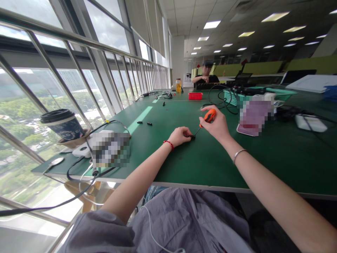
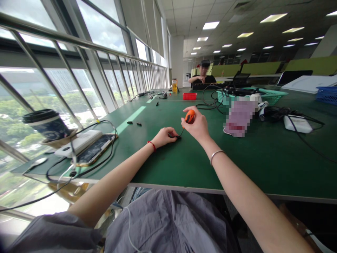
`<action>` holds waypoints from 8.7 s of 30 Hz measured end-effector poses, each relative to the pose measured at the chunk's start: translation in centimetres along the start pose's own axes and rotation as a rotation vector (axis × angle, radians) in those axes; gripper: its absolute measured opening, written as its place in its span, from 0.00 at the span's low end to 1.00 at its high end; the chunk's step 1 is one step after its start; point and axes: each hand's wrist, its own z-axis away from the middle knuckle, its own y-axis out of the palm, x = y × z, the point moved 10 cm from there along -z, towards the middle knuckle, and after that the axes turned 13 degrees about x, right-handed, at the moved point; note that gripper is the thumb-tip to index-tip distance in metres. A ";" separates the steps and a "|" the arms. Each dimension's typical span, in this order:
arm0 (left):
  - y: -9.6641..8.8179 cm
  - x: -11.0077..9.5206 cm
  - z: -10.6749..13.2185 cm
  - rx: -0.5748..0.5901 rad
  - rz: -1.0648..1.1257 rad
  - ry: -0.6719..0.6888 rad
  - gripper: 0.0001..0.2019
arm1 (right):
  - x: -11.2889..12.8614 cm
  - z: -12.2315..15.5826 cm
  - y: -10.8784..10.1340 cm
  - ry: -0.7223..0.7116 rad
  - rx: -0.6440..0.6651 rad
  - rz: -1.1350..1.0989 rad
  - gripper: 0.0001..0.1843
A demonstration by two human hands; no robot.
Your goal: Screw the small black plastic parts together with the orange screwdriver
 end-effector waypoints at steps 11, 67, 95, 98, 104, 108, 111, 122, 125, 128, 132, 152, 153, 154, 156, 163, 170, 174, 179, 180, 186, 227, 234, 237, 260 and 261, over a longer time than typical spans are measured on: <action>-0.1 -0.2 0.1 0.004 0.035 0.023 0.04 | -0.2 0.0 0.3 0.052 0.027 0.022 0.10; 0.1 0.4 -0.1 0.018 0.068 -0.016 0.06 | 0.7 0.4 0.0 0.029 -0.026 0.063 0.11; 0.1 0.4 -0.2 0.013 0.051 -0.010 0.05 | 3.3 0.9 0.4 -0.164 0.001 -0.013 0.14; 0.1 0.4 -0.1 0.018 0.054 -0.011 0.06 | 3.1 0.8 0.5 -0.159 0.009 -0.004 0.14; 0.0 0.4 -0.1 0.011 0.047 -0.022 0.05 | 2.9 0.8 0.7 -0.151 0.024 -0.001 0.14; 0.1 0.5 -0.2 0.014 0.058 -0.028 0.05 | 2.9 0.8 0.5 -0.142 0.016 -0.005 0.14; 0.2 0.6 -0.2 0.018 0.065 -0.024 0.05 | 2.9 0.8 0.6 -0.147 0.021 -0.009 0.14; 0.1 0.5 -0.1 0.011 0.068 -0.010 0.05 | 2.3 0.7 0.7 -0.147 0.010 -0.089 0.13; 0.1 0.4 -0.1 0.012 0.070 -0.012 0.05 | 2.1 0.7 0.6 -0.142 -0.008 -0.090 0.20; 0.1 0.2 0.0 0.016 0.064 -0.005 0.04 | 2.0 0.7 0.6 -0.091 -0.002 -0.020 0.16; 0.0 0.3 -0.1 0.011 0.042 -0.008 0.04 | 2.3 0.8 0.8 -0.069 0.020 -0.001 0.09; 0.1 0.6 -0.2 0.004 0.061 -0.015 0.04 | 2.3 0.8 0.4 -0.146 -0.027 -0.035 0.16; 0.1 0.5 -0.2 0.006 0.063 -0.015 0.05 | 2.4 0.8 0.3 -0.157 -0.031 -0.045 0.19; 0.1 0.5 -0.2 0.009 0.065 -0.014 0.05 | 2.4 0.8 0.2 -0.160 -0.033 -0.049 0.21; 0.1 0.5 -0.2 0.018 0.071 -0.009 0.05 | 2.3 0.8 0.2 -0.134 -0.032 -0.023 0.20; 0.1 0.6 -0.3 0.015 0.060 -0.012 0.05 | 2.3 0.8 0.5 -0.089 -0.005 -0.001 0.09; 0.1 0.6 -0.2 0.016 0.057 0.005 0.05 | 2.1 0.6 0.3 -0.165 -0.040 -0.057 0.24; 0.1 0.3 -0.1 0.015 0.049 0.016 0.04 | 2.0 0.5 0.7 -0.090 0.008 0.024 0.18; 0.0 0.0 0.0 0.010 0.028 0.018 0.04 | 1.9 0.5 0.7 -0.071 0.031 -0.004 0.10; 0.0 0.0 0.0 0.010 0.025 0.021 0.04 | 1.9 0.5 0.7 -0.086 0.027 -0.011 0.11; 0.0 0.1 -0.1 0.018 0.002 0.018 0.04 | 1.4 0.3 0.1 -0.109 -0.010 -0.022 0.27; -0.2 -0.1 -0.2 0.007 -0.035 0.028 0.04 | 2.4 0.4 1.9 -0.078 0.168 0.047 0.10; -0.3 0.0 -0.2 -0.011 -0.014 0.024 0.05 | 2.5 0.6 0.9 -0.141 0.039 0.022 0.25; -0.2 0.1 -0.2 -0.008 0.006 0.018 0.05 | 2.6 0.6 0.6 -0.141 0.011 0.047 0.29; -0.3 0.2 -0.1 -0.004 -0.014 0.020 0.05 | 1.8 0.2 1.0 0.003 0.096 0.016 0.16; -0.3 0.1 -0.1 -0.004 -0.012 0.021 0.05 | 1.9 0.2 1.1 -0.009 0.106 0.008 0.15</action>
